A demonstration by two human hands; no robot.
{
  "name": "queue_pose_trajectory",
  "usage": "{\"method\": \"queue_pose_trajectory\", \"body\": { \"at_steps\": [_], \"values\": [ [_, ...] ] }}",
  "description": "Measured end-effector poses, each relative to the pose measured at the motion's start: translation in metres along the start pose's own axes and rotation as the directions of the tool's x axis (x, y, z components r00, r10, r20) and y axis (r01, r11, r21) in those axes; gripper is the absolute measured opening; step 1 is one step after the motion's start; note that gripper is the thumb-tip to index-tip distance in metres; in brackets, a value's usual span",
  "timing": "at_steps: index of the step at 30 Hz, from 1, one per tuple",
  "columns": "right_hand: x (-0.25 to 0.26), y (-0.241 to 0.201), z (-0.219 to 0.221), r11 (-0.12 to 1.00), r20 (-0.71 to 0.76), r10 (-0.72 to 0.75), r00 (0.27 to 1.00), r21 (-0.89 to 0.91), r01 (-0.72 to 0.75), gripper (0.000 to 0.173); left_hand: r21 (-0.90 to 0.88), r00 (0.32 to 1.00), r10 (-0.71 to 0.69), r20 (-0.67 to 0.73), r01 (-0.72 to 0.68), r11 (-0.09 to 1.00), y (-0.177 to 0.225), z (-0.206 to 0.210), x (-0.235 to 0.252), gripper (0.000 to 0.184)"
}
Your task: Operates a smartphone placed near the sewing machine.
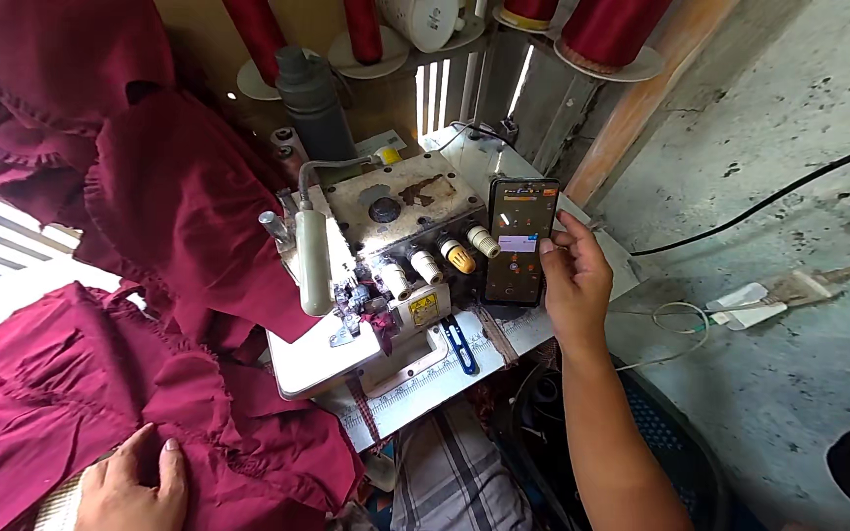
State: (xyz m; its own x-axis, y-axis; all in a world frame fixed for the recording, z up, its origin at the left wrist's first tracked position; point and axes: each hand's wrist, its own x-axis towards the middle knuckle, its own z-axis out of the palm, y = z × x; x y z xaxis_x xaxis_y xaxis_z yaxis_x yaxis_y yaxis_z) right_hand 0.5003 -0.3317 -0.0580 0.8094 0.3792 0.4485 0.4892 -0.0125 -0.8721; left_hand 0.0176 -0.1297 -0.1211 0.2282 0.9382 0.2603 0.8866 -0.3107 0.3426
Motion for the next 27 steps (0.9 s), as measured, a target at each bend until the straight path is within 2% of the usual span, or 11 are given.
{"method": "queue_pose_trajectory", "body": {
  "at_steps": [3,14,27],
  "values": [
    [0.0061,-0.0034,0.001,1.0,0.032,0.022,0.999,-0.014,-0.022,0.044,0.005,1.0,0.007,-0.007,-0.007,1.0,-0.0024,0.0011,-0.0003,0.048],
    [0.0085,-0.0027,0.0061,0.998,-0.008,-0.023,1.0,-0.056,0.022,0.043,0.014,1.0,0.003,-0.013,-0.003,1.0,-0.0021,0.001,-0.0009,0.049],
    [0.0088,0.0052,-0.0006,0.999,-0.001,0.007,1.0,0.041,-0.007,0.035,0.003,1.0,-0.006,-0.013,0.006,1.0,-0.002,0.0019,-0.0003,0.048]
  ]
}}
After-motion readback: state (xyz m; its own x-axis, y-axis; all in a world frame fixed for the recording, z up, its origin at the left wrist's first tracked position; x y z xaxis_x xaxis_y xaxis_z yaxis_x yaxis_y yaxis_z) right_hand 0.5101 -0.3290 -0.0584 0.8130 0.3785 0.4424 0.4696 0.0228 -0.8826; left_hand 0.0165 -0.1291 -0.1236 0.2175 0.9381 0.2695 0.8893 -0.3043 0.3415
